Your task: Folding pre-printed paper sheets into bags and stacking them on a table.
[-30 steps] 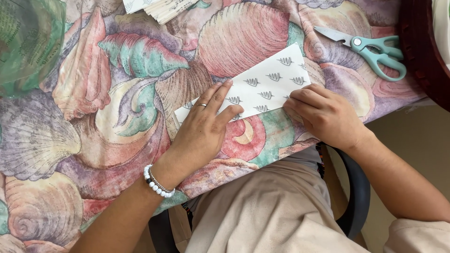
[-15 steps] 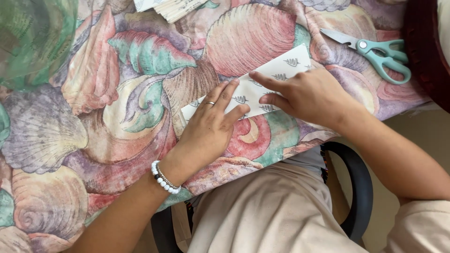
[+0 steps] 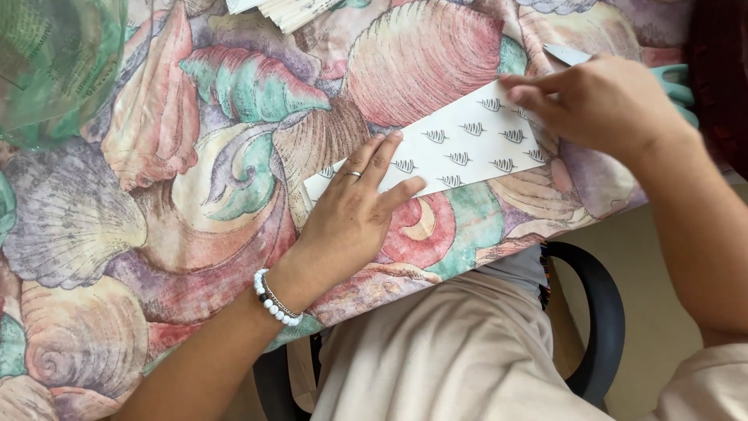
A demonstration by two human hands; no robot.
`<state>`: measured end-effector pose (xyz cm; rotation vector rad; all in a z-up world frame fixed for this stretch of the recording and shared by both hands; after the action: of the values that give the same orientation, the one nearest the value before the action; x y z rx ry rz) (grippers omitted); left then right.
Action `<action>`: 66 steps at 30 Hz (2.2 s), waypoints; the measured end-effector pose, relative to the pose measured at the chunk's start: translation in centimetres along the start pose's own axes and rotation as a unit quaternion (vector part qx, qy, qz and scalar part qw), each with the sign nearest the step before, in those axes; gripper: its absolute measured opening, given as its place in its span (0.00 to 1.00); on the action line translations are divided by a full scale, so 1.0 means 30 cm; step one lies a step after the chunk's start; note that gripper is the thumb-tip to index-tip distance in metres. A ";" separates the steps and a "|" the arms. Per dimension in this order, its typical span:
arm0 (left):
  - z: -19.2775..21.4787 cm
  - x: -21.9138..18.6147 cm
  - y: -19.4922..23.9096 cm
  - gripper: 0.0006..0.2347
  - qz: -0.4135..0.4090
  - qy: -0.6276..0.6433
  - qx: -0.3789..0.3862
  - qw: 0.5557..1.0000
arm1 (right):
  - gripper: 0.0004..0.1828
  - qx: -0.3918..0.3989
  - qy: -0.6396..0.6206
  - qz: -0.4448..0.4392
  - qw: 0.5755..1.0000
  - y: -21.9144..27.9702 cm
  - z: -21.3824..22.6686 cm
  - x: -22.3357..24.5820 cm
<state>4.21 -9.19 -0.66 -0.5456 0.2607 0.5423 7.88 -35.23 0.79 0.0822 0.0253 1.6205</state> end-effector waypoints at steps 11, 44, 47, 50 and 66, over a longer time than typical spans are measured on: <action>-0.015 -0.028 -0.006 0.36 -0.013 -0.049 0.082 0.995 | 0.05 -0.219 -0.238 0.256 0.911 0.218 0.110 0.210; 0.140 0.058 0.292 0.34 0.131 -0.165 0.038 0.977 | 0.21 0.088 -0.010 -0.015 0.996 -0.080 0.051 0.088; 0.134 0.073 0.263 0.33 0.131 -0.169 0.043 0.976 | 0.23 0.023 0.093 0.052 0.994 -0.093 0.062 0.054; 0.143 0.051 0.197 0.30 0.126 -0.185 0.023 0.974 | 0.16 -0.183 -0.081 0.232 0.952 -0.058 0.114 0.215; 0.090 0.055 0.149 0.31 0.155 -0.273 0.065 0.947 | 0.12 -0.014 -0.133 0.243 0.961 -0.156 -0.011 0.288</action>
<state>3.36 -3.78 -0.95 -0.2075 -0.1513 0.9511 12.09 -26.35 0.47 0.3026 -0.2433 2.0866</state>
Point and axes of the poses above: each hand's wrist, its own y-axis away from the middle knuckle, its own z-axis out of the back of the hand, x = y × z, the point moved 8 cm from there along -y, towards the middle knuckle, and after that the axes turned 10 degrees about -x, right-handed, at the moved point
